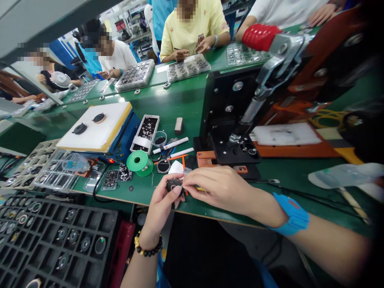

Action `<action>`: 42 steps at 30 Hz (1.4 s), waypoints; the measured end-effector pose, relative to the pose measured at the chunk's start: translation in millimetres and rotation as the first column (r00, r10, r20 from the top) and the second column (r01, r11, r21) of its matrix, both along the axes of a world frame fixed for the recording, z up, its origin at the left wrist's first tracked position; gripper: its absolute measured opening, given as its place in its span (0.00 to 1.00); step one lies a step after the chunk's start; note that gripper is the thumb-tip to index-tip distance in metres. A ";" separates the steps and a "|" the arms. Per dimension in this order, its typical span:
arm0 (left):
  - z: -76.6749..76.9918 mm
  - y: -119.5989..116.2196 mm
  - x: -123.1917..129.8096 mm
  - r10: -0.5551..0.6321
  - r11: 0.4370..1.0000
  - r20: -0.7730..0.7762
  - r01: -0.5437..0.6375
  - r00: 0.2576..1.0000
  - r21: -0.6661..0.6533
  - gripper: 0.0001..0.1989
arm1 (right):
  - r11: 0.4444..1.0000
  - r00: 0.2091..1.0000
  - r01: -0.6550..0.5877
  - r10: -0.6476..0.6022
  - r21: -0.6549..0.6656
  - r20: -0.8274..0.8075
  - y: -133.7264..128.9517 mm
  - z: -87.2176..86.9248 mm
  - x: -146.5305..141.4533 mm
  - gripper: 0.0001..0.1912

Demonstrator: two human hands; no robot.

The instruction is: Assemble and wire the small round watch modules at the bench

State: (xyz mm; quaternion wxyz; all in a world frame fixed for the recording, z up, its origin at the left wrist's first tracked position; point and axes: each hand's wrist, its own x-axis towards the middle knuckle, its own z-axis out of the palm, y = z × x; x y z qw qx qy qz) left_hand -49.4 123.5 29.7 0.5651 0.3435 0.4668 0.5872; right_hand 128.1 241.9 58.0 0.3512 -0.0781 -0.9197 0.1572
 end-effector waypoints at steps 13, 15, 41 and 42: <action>-8.2 -1.9 1.1 0.032 0.996 -0.092 -0.024 0.995 0.084 0.12 | 0.995 0.998 0.054 -0.051 0.079 -0.035 -4.6 -4.3 -2.3 0.08; -8.6 -2.0 1.1 0.032 0.997 -0.093 -0.025 0.995 0.079 0.12 | 0.995 0.997 0.058 -0.054 0.083 -0.056 -6.2 -4.8 -3.3 0.07; -3.9 -1.8 3.3 0.001 0.996 -0.091 0.007 0.996 0.085 0.09 | 0.991 0.984 0.097 -0.081 0.097 -0.160 -12.9 -8.3 -6.3 0.08; -3.7 -1.8 3.3 0.003 0.997 -0.095 0.005 0.995 0.082 0.09 | 0.990 0.984 0.100 -0.083 0.101 -0.158 -13.0 -8.0 -6.2 0.08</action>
